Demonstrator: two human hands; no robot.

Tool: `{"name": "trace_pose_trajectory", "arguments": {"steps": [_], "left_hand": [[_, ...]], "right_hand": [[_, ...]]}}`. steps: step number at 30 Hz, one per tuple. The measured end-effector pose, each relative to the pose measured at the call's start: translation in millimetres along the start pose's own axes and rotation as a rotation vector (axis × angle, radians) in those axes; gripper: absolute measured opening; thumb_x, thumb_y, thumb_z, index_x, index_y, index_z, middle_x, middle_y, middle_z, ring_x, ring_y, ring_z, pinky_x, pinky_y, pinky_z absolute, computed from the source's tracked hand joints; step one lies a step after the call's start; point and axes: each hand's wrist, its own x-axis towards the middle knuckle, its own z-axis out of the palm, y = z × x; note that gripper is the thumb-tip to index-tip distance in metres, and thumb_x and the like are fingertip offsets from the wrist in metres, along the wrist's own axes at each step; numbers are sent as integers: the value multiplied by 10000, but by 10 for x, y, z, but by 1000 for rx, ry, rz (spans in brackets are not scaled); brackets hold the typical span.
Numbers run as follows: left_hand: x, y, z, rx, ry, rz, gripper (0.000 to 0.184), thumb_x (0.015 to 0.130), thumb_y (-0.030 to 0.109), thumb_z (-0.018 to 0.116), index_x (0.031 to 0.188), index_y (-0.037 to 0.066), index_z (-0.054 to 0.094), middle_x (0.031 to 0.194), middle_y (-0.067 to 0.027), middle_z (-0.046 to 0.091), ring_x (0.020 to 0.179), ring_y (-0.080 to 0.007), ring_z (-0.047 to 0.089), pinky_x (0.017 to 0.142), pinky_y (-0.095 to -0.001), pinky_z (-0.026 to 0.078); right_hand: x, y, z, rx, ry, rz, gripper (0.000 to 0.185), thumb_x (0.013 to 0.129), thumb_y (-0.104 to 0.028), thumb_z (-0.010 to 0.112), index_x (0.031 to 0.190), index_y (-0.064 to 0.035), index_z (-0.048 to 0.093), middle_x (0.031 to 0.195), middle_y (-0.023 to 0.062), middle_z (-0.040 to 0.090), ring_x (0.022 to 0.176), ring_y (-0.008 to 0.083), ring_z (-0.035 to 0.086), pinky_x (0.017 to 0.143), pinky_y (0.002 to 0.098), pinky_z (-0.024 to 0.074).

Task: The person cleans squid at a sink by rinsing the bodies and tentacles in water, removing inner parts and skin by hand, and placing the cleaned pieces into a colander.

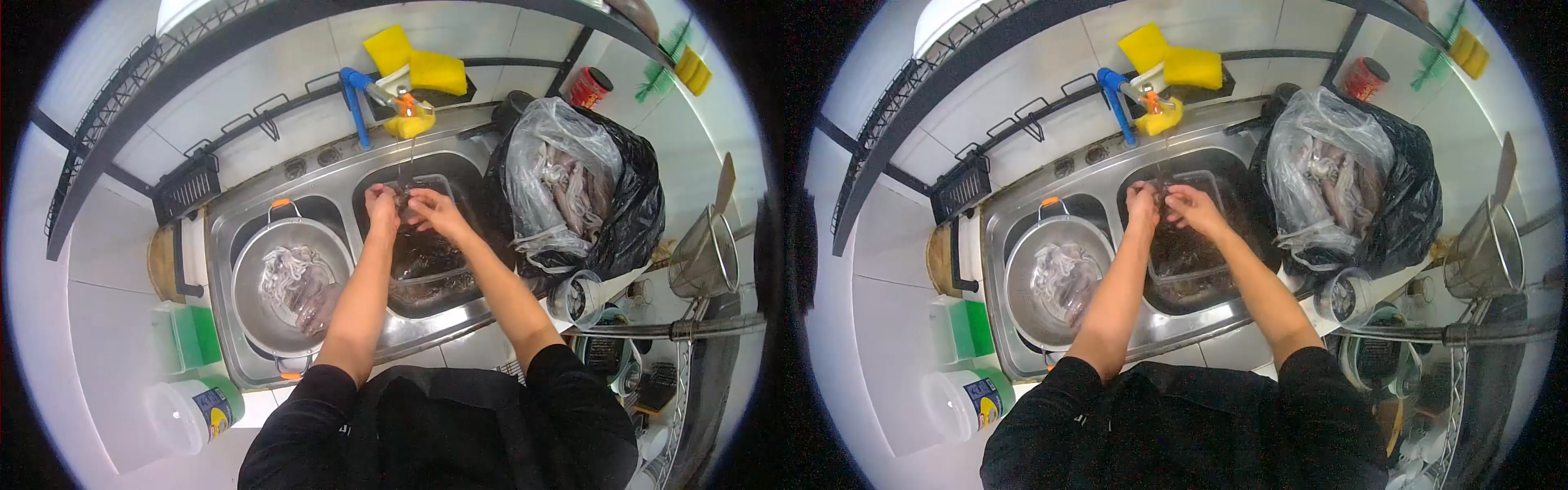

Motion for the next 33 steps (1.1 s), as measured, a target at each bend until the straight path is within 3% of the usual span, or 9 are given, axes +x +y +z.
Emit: {"name": "trace_pose_trajectory", "arguments": {"steps": [2,5,9,13,17,20,24,26,33], "left_hand": [[-156,78,30,227,59,216,173,786,-59,475,916,57,481,904,-44,494,828,-174,521,747,-274,434],[-245,154,-31,623,-43,980,201,719,-67,507,886,38,470,873,-86,509,803,-188,519,729,-291,434],[-653,336,-36,936,-163,1117,228,695,-47,504,904,41,481,936,-156,526,897,-356,509,792,-391,425],[-758,341,-3,947,-276,1248,192,713,-30,513,892,32,482,924,-157,527,899,-364,506,807,-407,417],[-807,344,140,716,-30,1185,309,707,-6,556,995,12,448,995,-155,480,983,-317,466,884,-387,365],[-677,408,137,549,75,1040,484,697,0,597,1132,13,384,1075,-138,425,1048,-262,425,931,-362,326],[-755,655,254,705,219,928,588,724,50,610,1242,-25,344,1195,-239,382,1117,-377,382,979,-424,292],[-931,1011,494,792,195,1260,563,784,106,588,1269,-34,338,1295,-248,341,1202,-386,330,1012,-428,267],[-938,1942,1272,1230,-611,1763,279,775,196,633,1016,54,635,966,-148,607,964,-314,545,861,-406,419]], "right_hand": [[0,72,102,640,53,226,348,916,-338,480,1146,-82,535,995,78,617,783,164,618,599,262,486],[53,212,244,869,63,310,377,897,-370,505,1125,-69,511,979,76,590,769,177,591,639,292,489],[113,352,437,1140,42,392,307,895,-325,520,1076,-78,496,946,70,557,786,189,563,680,321,484],[237,400,449,1180,-39,305,245,878,-230,558,1067,-80,515,1010,67,587,858,186,586,760,317,497],[487,382,326,1154,-41,243,254,857,-149,575,1088,-75,501,1023,62,581,886,195,585,756,318,507],[477,-46,191,918,176,195,310,832,-79,583,1120,-74,470,1059,81,557,852,188,588,652,295,511],[621,-344,-5,471,182,-26,342,786,-29,619,1093,-90,479,1007,105,592,818,240,599,627,382,494],[653,-428,-92,-323,159,-279,315,763,-34,604,1056,-87,503,902,159,622,791,297,615,646,437,483],[718,-474,-252,-803,-98,-390,174,746,-62,506,916,-78,541,793,188,618,774,371,605,643,458,464]]}}
